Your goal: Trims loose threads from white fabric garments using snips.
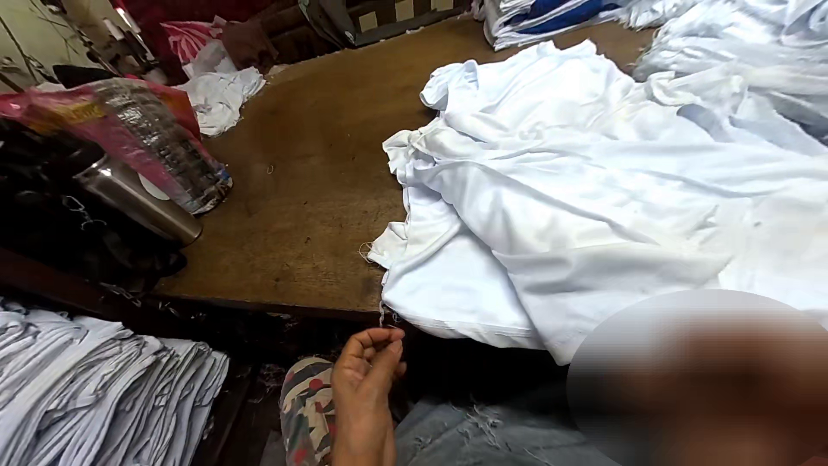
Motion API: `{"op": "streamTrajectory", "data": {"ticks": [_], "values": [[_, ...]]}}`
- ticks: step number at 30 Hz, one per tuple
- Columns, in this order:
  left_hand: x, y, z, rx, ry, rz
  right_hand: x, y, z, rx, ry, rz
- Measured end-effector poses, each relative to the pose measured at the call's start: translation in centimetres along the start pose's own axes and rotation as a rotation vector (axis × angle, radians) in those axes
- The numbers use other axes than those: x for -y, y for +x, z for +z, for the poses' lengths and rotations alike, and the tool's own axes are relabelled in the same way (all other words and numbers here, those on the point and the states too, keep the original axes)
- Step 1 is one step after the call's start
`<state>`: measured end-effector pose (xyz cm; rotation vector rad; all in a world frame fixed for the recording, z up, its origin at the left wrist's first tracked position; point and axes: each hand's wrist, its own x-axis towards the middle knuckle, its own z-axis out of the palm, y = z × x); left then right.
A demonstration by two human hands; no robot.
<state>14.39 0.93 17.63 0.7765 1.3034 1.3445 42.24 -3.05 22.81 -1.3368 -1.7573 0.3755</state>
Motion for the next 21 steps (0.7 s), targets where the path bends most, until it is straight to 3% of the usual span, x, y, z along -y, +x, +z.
{"op": "streamTrajectory", "data": {"ticks": [1, 3, 7, 11, 17, 21], "values": [[0.4, 0.1, 0.1, 0.03, -0.025, -0.078, 0.8, -0.2, 2.5, 0.089, -0.12, -0.117], [0.9, 0.2, 0.6, 0.128, -0.104, -0.188, -0.1, -0.3, 7.3, 0.065, -0.354, -0.309], [1.6, 0.1, 1.2, 0.282, -0.206, -0.313, -3.7, 1.3, 10.9, -0.008, -0.505, -0.396], [2.1, 0.0, 2.1, 0.412, -0.261, -0.381, -4.6, 2.0, 9.3, 0.077, -0.365, -0.406], [2.1, -0.4, 3.2, 0.731, -0.617, -0.382, -3.3, 2.3, 3.8, 0.309, 0.133, -0.22], [2.1, 0.0, 3.7, 0.711, -0.909, -0.34, -3.2, 1.3, 0.0, 0.388, 0.156, -0.127]]}}
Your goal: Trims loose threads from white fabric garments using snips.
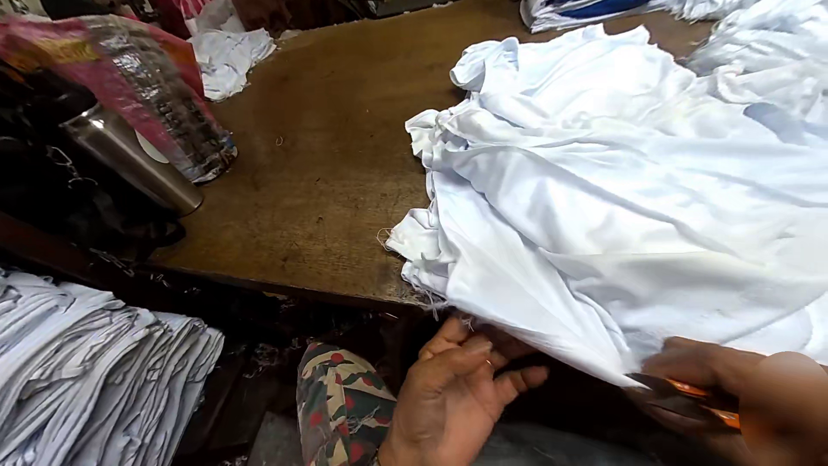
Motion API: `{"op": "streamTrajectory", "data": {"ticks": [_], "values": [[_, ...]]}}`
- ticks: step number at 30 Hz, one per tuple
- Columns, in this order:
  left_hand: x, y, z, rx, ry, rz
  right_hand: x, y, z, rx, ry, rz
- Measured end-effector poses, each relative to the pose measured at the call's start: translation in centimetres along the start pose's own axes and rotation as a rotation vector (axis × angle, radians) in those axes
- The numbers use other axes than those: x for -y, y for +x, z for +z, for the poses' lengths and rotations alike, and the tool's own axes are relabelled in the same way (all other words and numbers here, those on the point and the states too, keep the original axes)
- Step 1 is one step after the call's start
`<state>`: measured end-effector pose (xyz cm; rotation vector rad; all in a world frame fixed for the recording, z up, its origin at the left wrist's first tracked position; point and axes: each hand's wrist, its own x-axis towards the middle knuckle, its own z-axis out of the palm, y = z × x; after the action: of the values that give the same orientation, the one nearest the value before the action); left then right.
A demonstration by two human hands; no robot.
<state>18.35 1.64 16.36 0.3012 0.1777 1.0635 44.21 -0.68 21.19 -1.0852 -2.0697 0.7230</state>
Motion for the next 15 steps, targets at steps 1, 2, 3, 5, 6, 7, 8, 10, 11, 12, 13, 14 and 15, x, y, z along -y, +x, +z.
{"op": "streamTrajectory", "data": {"ticks": [1, 2, 3, 5, 6, 7, 8, 10, 11, 12, 13, 14, 15], "values": [[0.0, 0.0, 0.1, -0.026, -0.045, 0.036, 0.1, -0.5, -0.5, 0.007, 0.005, 0.022], [-0.1, -0.1, 0.1, -0.066, -0.078, 0.071, 0.0, -1.0, -0.8, 0.014, 0.011, 0.035], [-0.2, -0.2, 0.3, -0.119, -0.084, 0.098, -0.2, -1.5, -1.0, 0.034, 0.013, 0.042], [-0.2, -0.5, 0.7, -0.283, -0.027, 0.136, -0.8, -2.4, -1.1, 0.11, -0.039, 0.059], [-0.2, -0.7, 0.9, -0.378, 0.048, 0.151, -0.9, -2.8, -1.0, 0.158, -0.091, 0.079], [-0.2, -0.9, 1.0, -0.454, 0.136, 0.166, -0.9, -2.9, -0.8, 0.206, -0.149, 0.107], [-0.2, -1.1, 1.1, -0.51, 0.22, 0.193, -0.7, -2.9, -0.6, 0.256, -0.196, 0.143], [-0.1, -1.6, 1.0, -0.547, 0.4, 0.281, -0.4, -2.7, -0.3, 0.327, -0.22, 0.206], [-0.1, -1.9, 1.0, -0.529, 0.5, 0.337, -0.1, -2.5, -0.1, 0.309, -0.182, 0.215], [-0.1, -2.1, 0.9, -0.495, 0.589, 0.391, 0.1, -2.2, 0.2, 0.253, -0.103, 0.212], [-0.2, -2.3, 0.8, -0.453, 0.658, 0.437, 0.4, -1.8, 0.7, 0.178, 0.006, 0.207], [-0.3, -2.5, 0.7, -0.409, 0.704, 0.47, 0.7, -1.3, 1.3, 0.103, 0.122, 0.199], [-0.3, -2.7, 0.7, -0.37, 0.735, 0.494, 1.1, -0.6, 2.0, 0.042, 0.217, 0.187]]}}
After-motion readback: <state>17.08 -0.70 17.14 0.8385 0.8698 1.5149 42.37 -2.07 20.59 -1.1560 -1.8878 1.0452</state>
